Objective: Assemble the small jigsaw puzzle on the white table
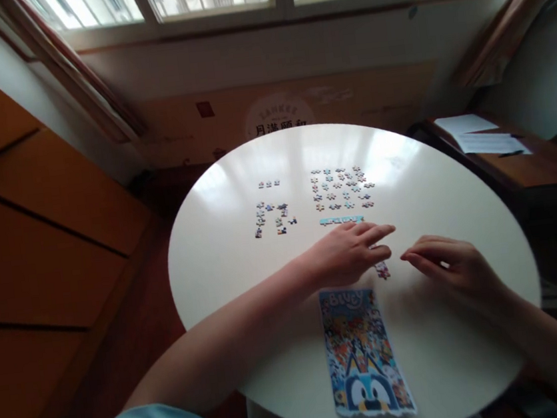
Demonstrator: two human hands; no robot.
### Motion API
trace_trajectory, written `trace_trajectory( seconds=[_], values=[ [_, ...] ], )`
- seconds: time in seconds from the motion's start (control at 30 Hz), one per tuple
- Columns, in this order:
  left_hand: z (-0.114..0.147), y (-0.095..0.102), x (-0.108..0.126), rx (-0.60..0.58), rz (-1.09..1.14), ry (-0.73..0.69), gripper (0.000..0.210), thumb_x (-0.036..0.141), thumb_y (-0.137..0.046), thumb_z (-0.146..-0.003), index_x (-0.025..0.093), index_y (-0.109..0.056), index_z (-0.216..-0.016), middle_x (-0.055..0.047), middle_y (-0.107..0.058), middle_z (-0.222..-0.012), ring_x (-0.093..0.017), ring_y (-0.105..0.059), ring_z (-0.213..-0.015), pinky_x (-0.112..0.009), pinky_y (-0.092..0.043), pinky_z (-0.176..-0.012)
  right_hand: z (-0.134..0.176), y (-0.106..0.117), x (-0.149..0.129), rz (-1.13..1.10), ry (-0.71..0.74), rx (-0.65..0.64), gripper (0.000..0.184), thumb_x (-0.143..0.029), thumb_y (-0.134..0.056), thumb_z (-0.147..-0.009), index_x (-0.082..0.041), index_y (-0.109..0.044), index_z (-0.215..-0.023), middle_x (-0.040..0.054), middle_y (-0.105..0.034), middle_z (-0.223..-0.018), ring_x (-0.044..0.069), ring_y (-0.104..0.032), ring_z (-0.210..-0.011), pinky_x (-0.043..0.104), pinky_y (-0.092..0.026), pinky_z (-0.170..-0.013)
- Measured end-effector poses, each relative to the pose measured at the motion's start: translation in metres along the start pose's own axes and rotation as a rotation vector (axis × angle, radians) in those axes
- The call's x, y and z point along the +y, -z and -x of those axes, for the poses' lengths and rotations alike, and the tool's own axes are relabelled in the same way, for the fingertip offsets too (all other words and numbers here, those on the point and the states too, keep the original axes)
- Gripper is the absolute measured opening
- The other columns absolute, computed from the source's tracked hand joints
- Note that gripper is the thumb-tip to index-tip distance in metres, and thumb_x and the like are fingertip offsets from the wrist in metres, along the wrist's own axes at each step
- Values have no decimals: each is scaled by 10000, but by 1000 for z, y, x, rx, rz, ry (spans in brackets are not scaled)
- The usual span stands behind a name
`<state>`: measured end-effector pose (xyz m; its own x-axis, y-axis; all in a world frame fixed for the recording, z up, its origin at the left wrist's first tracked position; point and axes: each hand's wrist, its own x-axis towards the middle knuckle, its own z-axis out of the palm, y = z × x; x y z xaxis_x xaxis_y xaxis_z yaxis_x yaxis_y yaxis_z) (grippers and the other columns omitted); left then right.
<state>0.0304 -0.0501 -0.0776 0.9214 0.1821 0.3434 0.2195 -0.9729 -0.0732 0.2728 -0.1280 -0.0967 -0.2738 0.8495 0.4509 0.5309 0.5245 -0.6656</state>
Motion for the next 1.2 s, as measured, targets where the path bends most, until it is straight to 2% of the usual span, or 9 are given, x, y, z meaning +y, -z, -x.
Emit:
trace_trajectory(
  seconds=[0.13,0.2,0.3,0.4,0.47,0.57,0.7,0.87,1.2],
  values=[
    [4,13,-6,20,-40,52,243,106,-489,-950,179,-695,-1055,-123,-624,-1402,-250,-648,-1088,-376,-558,-805,2,3,8,31,36,10,84,-245,-671,-930,-242,-751,-905,45,-704,-773,171,-633,-601,289,-488,-504],
    [12,29,-18,55,-57,165,273,49,-474,-915,169,-689,-1031,-106,-676,-1312,-231,-663,-1039,-338,-554,-732,3,4,9,45,48,2,86,-235,-674,-926,-241,-759,-921,43,-706,-774,169,-648,-617,273,-504,-520],
    [36,61,-47,177,-109,489,308,8,-481,-855,176,-691,-1007,-66,-716,-1214,-214,-674,-1015,-304,-539,-696,5,2,6,41,-10,70,96,-249,-668,-933,-235,-759,-907,39,-701,-774,166,-658,-653,259,-504,-559],
    [66,89,-80,305,-218,892,255,53,-529,-861,179,-704,-996,-53,-733,-1107,-186,-675,-843,-308,-527,-694,8,-3,0,19,-97,170,127,-291,-663,-935,-234,-756,-870,38,-696,-777,164,-649,-666,259,-486,-568],
    [84,99,-97,321,-271,1093,209,98,-554,-886,172,-717,-994,-64,-739,-1053,-188,-671,-803,-321,-531,-740,9,-5,-3,12,-130,202,133,-316,-674,-922,-238,-762,-858,33,-691,-775,158,-635,-651,259,-479,-566],
    [101,97,-114,258,-273,1279,192,174,-565,-932,181,-739,-1015,-78,-749,-1045,-215,-686,-864,-328,-531,-797,11,-7,-4,-3,-159,231,132,-334,-687,-908,-243,-774,-870,31,-688,-778,156,-629,-649,255,-481,-572],
    [107,81,-122,101,-219,1403,222,257,-559,-957,205,-769,-1006,-83,-756,-1053,-245,-693,-944,-330,-532,-814,12,-7,-3,-16,-186,236,142,-350,-700,-894,-239,-785,-868,40,-691,-776,165,-635,-661,253,-487,-570],
    [104,68,-122,-25,-161,1430,280,297,-521,-981,221,-786,-1028,-78,-757,-1094,-239,-696,-963,-323,-537,-834,14,-6,2,16,-190,198,162,-371,-712,-877,-238,-798,-843,45,-701,-778,165,-648,-652,235,-495,-546],
    [116,69,-131,-16,-172,1542,337,253,-461,-1003,223,-778,-1116,-86,-759,-1161,-272,-706,-1023,-364,-548,-870,17,-10,-2,-7,-255,230,176,-414,-720,-866,-255,-793,-842,37,-688,-781,157,-641,-659,223,-492,-555]
  ],
)
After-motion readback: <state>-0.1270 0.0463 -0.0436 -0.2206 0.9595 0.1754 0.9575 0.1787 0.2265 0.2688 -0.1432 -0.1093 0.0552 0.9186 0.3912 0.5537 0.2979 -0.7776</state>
